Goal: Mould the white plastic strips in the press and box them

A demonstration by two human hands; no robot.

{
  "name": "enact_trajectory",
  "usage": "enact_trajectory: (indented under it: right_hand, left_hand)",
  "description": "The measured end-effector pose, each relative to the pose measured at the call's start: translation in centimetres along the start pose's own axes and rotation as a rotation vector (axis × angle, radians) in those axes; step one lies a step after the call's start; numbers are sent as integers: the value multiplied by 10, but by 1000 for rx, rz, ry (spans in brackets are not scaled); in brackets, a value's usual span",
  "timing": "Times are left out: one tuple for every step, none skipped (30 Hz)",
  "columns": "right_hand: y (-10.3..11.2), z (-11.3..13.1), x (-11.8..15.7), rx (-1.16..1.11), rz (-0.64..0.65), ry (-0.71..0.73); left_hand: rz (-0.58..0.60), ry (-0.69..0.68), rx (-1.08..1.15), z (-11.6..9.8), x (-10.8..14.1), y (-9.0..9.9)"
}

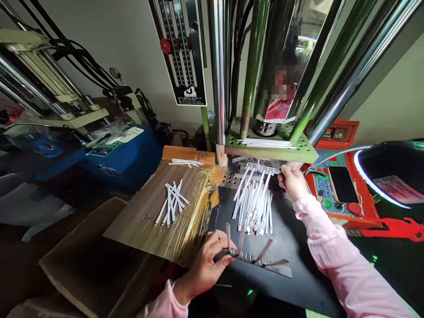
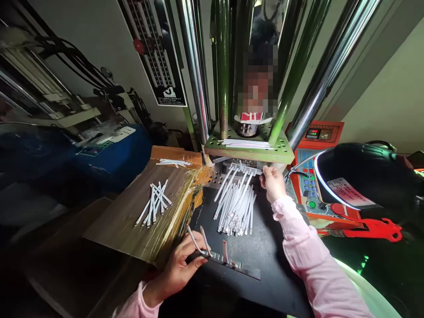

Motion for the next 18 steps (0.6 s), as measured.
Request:
enact_trajectory:
  right_hand:
    - [4,-3,16,-36,9,-45]
    - [8,-5,34,-75,20,-90]
    - [11,-6,53,-104,34,-131]
    - [13,-7,73,-126,51,-168]
    - [14,-8,93,-143,70,-201]
    - [13,-9,113,-154,93,-236]
    - [11,-11,132,-160,123,-276]
    - [8,-14,151,-161,159,-318]
    - [4,-18,168,-157,198,-357]
    - [0,-22,183,-141,237,-385]
    - [-3,-25,195,-104,271,-387]
    - [-4,-28,203,-33,299,-360]
    - [-2,-28,208,79,312,-307]
    - [1,-29,211,230,315,-245]
    - [5,-28,211,396,306,-186]
    - [10,-27,209,545,292,-144]
    - [15,-26,205,639,280,-122]
    - [18,-23,200,655,277,-116]
  left_hand:
    - [-6,-10,27,-5,0,4]
    - [-13,-19,44,-11,0,10]
    - [-23,-24,48,-17,-1,17]
    - [-36,-28,41,-22,-2,25]
    - [-52,-31,23,-28,-3,33]
    - [-66,-32,-1,-32,-5,41]
    - [-77,-34,-26,-36,-8,48]
    - [-90,-38,-52,-39,-10,54]
    - [-104,-43,-76,-41,-13,59]
    - [-117,-53,-96,-42,-16,62]
    - [-129,-62,-110,-42,-18,65]
    - [-136,-72,-118,-40,-21,65]
    - [-140,-80,-119,-39,-24,65]
    - [-139,-85,-117,-36,-26,63]
    - [-134,-88,-113,-34,-29,60]
    - [-129,-92,-106,-31,-32,57]
    - [-123,-96,-99,-30,-34,54]
    - [-115,-101,-90,-29,-37,50]
Point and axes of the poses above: each hand's wrist, its own x-axis away from the middle knuckle, its own y-axis out of the back of the hand, z = x × y, the point moved 10 cm from there along -x, towards the middle knuckle, and after that the axes turned 6 degrees about x, right-handed, at the moved point
